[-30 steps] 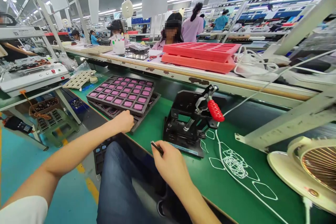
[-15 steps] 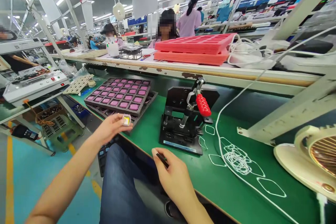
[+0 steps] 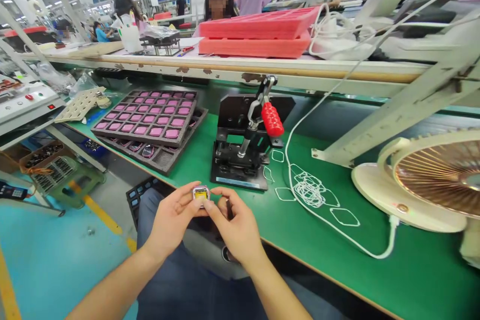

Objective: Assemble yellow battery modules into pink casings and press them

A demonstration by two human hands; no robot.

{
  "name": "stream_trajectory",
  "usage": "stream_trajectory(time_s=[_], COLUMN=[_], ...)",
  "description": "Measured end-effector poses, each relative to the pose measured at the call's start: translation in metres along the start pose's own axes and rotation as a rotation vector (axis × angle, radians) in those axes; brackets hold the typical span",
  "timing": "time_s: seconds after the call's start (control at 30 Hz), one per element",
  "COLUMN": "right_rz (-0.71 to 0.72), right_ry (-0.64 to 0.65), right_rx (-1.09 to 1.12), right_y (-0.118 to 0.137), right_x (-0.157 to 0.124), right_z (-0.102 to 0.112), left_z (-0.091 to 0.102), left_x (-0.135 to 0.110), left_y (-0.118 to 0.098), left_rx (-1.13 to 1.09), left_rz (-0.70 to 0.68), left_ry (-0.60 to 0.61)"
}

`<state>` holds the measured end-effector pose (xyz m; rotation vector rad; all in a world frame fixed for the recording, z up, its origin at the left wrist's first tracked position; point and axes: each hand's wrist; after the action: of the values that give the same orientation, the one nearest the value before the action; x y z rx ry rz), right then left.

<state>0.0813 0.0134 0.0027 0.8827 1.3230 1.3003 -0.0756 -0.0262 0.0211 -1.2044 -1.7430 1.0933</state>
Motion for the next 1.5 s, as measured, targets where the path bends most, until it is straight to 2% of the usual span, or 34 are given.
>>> stream_trajectory(time_s=[0.13,0.23,0.3,0.4,0.43,0.5,0.57,0.67,0.77,0.87,0.97,1.13,1.3,1.5], right_rz=[-0.065,-0.090,-0.084,-0.058,-0.078,-0.164,-0.221,-0.126,0.091,0.319,0.437,0.515,0.511,0.580], right_ry=[-0.027,-0.010,-0.012,-0.137,-0.159,-0.124,-0.045,0.000,-0.054,-0.084,-0.074,-0.064,-0.028,-0.073], right_rx=[-0.012,0.008,0.176,0.450,0.503,0.583,0.666,0.669,0.412,0.124,0.019,-0.020,0.026,0.010], right_y=[-0.004,-0.005,-0.006,-0.013,-0.016,-0.024,-0.031,-0.038,-0.037,-0.034,-0.032,-0.037,-0.044,-0.051], right_x=[-0.005,-0.013,-0.018,-0.021,-0.022,-0.025,-0.031,-0.042,-0.051,-0.054,-0.052,-0.046,-0.047,-0.049], right_z=[0.011,0.030,0.050,0.078,0.085,0.091,0.087,0.073,0.062,0.056,0.052,0.045,0.042,0.041], left_z=[-0.005,-0.004,-0.004,-0.006,-0.008,-0.013,-0.020,-0.028,-0.031,-0.030,-0.028,-0.027,-0.028,-0.028], left_x=[0.001,0.003,0.003,0.001,0.000,-0.004,-0.007,-0.014,-0.021,-0.027,-0.031,-0.032,-0.032,-0.031], left_y=[0.008,0.011,0.013,0.016,0.017,0.019,0.021,0.023,0.023,0.020,0.017,0.013,0.012,0.011], left_rx=[-0.018,-0.048,-0.073,-0.118,-0.129,-0.138,-0.122,-0.063,-0.011,0.064,0.149,0.214,0.203,0.187], left_rz=[0.067,0.133,0.149,0.158,0.160,0.173,0.189,0.218,0.252,0.252,0.220,0.208,0.230,0.248], left_ry=[0.077,0.138,0.146,0.149,0.145,0.141,0.161,0.239,0.300,0.310,0.278,0.258,0.265,0.276])
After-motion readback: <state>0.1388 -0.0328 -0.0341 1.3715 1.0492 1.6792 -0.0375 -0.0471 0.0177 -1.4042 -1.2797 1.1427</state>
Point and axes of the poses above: each hand's wrist, its own x-axis towards the middle knuckle, its own z-axis out of the back of the hand, y = z × x, and after that the axes turned 15 degrees about -z, right-handed
